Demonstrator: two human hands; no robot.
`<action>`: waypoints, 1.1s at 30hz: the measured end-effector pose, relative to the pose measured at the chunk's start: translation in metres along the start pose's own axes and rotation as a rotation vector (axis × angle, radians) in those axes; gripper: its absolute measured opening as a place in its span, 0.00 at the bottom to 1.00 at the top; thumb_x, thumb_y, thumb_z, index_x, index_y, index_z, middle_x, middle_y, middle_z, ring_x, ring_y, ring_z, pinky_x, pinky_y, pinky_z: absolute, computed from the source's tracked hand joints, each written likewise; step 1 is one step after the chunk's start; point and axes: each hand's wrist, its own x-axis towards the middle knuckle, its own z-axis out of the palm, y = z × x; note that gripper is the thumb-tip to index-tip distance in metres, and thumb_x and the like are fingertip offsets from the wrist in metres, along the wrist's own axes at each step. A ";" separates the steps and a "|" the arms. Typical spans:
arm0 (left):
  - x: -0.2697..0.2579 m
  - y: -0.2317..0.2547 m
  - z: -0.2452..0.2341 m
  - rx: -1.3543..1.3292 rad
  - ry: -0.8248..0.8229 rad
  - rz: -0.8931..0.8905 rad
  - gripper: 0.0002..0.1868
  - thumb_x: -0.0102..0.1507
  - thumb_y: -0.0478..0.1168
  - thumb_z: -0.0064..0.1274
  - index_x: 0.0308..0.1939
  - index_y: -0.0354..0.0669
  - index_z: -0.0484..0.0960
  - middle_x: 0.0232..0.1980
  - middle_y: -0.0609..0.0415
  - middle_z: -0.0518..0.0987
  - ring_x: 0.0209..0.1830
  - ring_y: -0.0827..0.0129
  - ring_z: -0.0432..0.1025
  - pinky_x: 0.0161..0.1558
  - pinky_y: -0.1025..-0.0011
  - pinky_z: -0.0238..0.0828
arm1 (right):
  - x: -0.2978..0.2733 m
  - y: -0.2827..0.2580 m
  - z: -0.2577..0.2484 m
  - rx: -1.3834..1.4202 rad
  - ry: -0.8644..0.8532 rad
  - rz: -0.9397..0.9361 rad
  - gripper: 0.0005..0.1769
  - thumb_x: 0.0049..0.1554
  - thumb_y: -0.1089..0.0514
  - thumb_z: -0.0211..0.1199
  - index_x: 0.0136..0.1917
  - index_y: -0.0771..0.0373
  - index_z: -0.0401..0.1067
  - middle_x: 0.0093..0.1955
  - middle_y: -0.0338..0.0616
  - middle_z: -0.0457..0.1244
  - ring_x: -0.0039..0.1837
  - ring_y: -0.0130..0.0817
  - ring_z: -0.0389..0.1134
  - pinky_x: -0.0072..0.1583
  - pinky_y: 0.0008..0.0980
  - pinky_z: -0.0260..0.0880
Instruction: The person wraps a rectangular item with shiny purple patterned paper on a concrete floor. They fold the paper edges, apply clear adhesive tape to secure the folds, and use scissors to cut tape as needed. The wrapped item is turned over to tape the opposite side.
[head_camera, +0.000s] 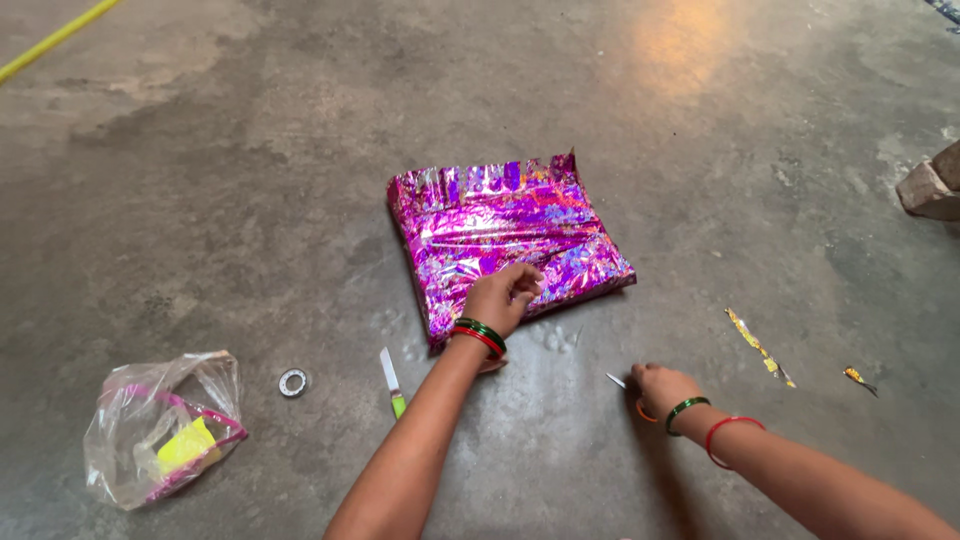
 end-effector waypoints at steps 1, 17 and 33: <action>0.001 0.005 0.003 -0.034 -0.017 -0.026 0.18 0.60 0.30 0.59 0.54 0.46 0.80 0.42 0.56 0.88 0.42 0.68 0.84 0.46 0.70 0.80 | -0.001 0.002 0.005 0.047 0.011 -0.017 0.19 0.53 0.55 0.68 0.57 0.57 0.69 0.57 0.48 0.67 0.60 0.49 0.70 0.60 0.44 0.72; 0.129 0.117 0.217 0.067 -0.173 0.074 0.05 0.58 0.38 0.64 0.38 0.50 0.88 0.47 0.51 0.85 0.50 0.62 0.79 0.53 0.66 0.74 | -0.019 0.045 0.010 0.175 -0.066 -0.097 0.18 0.51 0.52 0.66 0.53 0.56 0.67 0.54 0.48 0.66 0.60 0.50 0.68 0.60 0.45 0.70; 0.059 0.044 0.270 -0.236 -0.239 -0.053 0.12 0.59 0.43 0.66 0.38 0.38 0.84 0.38 0.49 0.85 0.37 0.65 0.81 0.42 0.70 0.78 | -0.068 0.112 0.051 0.523 0.454 0.232 0.21 0.52 0.44 0.69 0.50 0.60 0.71 0.51 0.51 0.64 0.49 0.55 0.69 0.51 0.49 0.71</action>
